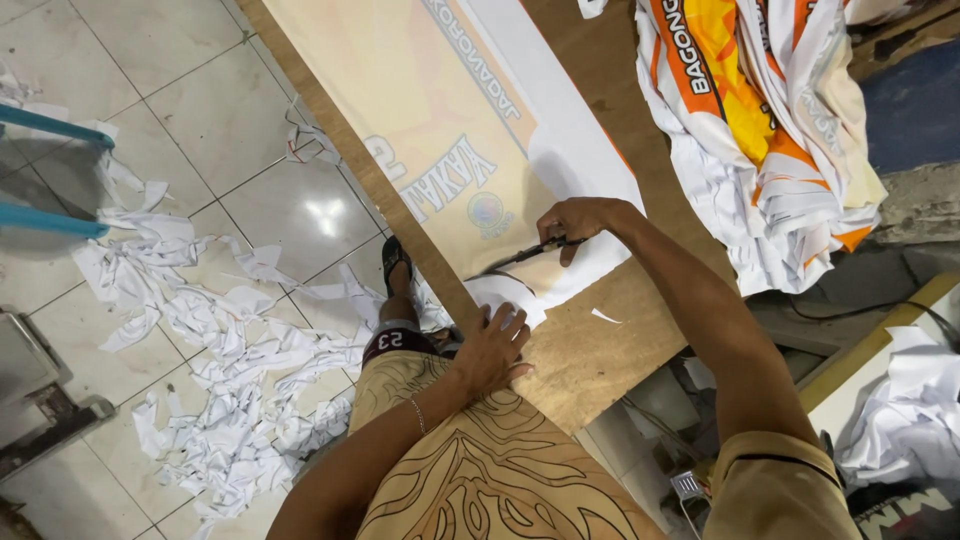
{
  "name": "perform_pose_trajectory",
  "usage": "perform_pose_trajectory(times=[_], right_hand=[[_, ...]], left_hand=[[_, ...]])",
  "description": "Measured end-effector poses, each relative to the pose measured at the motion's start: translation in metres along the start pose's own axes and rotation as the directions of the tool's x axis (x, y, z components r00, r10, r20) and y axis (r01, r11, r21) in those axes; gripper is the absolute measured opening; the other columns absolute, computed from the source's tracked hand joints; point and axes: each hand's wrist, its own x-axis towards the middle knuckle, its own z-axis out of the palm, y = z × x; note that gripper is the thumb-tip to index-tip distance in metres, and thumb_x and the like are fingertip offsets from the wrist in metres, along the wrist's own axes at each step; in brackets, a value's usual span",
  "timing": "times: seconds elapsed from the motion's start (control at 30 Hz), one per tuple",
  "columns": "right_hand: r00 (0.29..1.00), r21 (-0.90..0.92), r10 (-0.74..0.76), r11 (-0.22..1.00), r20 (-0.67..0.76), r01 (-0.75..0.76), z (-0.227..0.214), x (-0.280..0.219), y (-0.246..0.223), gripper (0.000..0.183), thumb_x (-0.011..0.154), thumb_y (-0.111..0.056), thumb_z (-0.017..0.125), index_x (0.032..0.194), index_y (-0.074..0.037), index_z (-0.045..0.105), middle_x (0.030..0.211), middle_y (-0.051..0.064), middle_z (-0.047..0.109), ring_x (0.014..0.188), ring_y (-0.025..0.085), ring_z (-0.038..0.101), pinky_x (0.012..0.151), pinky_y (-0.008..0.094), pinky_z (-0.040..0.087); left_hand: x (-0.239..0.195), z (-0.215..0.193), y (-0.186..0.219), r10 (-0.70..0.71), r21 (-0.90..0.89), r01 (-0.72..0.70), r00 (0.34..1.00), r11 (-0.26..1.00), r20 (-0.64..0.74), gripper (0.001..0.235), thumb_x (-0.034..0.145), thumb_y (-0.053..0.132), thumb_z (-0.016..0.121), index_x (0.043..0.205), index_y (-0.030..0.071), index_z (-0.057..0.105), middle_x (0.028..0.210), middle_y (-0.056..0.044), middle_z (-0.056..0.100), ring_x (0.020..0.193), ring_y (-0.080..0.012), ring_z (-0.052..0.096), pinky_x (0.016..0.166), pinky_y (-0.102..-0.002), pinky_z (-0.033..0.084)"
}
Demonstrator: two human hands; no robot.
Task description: Cutting out printed jersey components from a larger sheet of fabric using scissors
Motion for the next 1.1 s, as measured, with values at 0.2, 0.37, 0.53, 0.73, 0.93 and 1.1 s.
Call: perform_pose_trajectory(times=[0.2, 0.37, 0.53, 0.73, 0.93, 1.1], right_hand=[[0.998, -0.070, 0.051, 0.996, 0.027, -0.049, -0.009, 0.001, -0.015, 0.068, 0.057, -0.041, 0.103, 0.117, -0.025, 0.076, 0.097, 0.010, 0.071, 0.095, 0.030, 0.068, 0.088, 0.040, 0.052], [0.999, -0.062, 0.045, 0.997, 0.026, -0.044, -0.004, 0.003, -0.031, 0.065, 0.059, -0.037, 0.102, 0.117, -0.023, 0.076, 0.098, 0.014, 0.071, 0.099, 0.033, 0.069, 0.092, 0.041, 0.052], [0.998, -0.085, 0.045, 0.995, -0.033, -0.048, 0.005, 0.001, -0.035, 0.060, 0.063, -0.031, 0.099, 0.117, -0.023, 0.075, 0.100, 0.014, 0.070, 0.100, 0.033, 0.069, 0.092, 0.042, 0.051], [0.995, -0.115, 0.053, 0.991, -0.083, -0.063, 0.023, -0.058, -0.057, 0.063, 0.056, -0.049, 0.099, 0.110, -0.026, 0.076, 0.092, 0.011, 0.074, 0.095, 0.030, 0.071, 0.088, 0.042, 0.054], [0.946, 0.281, 0.250, 0.941, -0.207, -0.187, 0.121, -0.134, -0.067, 0.066, 0.056, -0.055, 0.095, 0.110, -0.023, 0.075, 0.089, 0.013, 0.076, 0.095, 0.034, 0.073, 0.088, 0.045, 0.054], [0.591, 0.708, 0.496, 0.680, -0.636, 0.191, 0.237, -0.109, -0.094, 0.058, 0.073, -0.045, 0.087, 0.110, -0.004, 0.068, 0.086, 0.028, 0.070, 0.092, 0.046, 0.070, 0.082, 0.054, 0.053]], left_hand=[[0.000, -0.003, 0.001, -0.011, -0.009, 0.011, 1.000, 1.000, 0.012, 0.064, 0.096, 0.064, 0.049, 0.135, 0.012, 0.051, 0.146, -0.011, 0.044, 0.143, -0.0360, 0.033, 0.112, -0.058, 0.034], [-0.001, -0.003, 0.001, -0.001, 0.010, 0.001, 1.000, 1.000, 0.012, 0.065, 0.096, 0.064, 0.048, 0.135, 0.012, 0.050, 0.146, -0.011, 0.043, 0.143, -0.0366, 0.034, 0.112, -0.059, 0.034], [0.000, -0.003, -0.003, 0.041, 0.053, -0.042, 0.999, 0.998, 0.021, 0.068, 0.094, 0.065, 0.052, 0.136, 0.011, 0.051, 0.146, -0.012, 0.044, 0.143, -0.0373, 0.034, 0.110, -0.059, 0.035], [0.010, 0.052, -0.017, 0.373, 0.146, -0.346, 0.889, 0.927, -0.265, 0.028, 0.084, 0.029, 0.074, 0.104, 0.012, 0.066, 0.116, -0.009, 0.056, 0.120, -0.0368, 0.052, 0.085, -0.048, 0.050], [0.006, 0.008, -0.026, 0.572, -0.085, -0.600, 0.790, 0.795, -0.221, 0.015, 0.093, 0.019, 0.058, 0.096, 0.010, 0.070, 0.122, -0.011, 0.060, 0.126, -0.0426, 0.049, 0.070, -0.043, 0.053], [0.011, -0.059, -0.059, 0.686, -0.805, -0.316, 0.713, 0.502, 0.147, 0.031, 0.092, 0.021, 0.068, 0.118, 0.005, 0.071, 0.108, -0.021, 0.074, 0.101, -0.0411, 0.071, 0.085, -0.052, 0.057]])
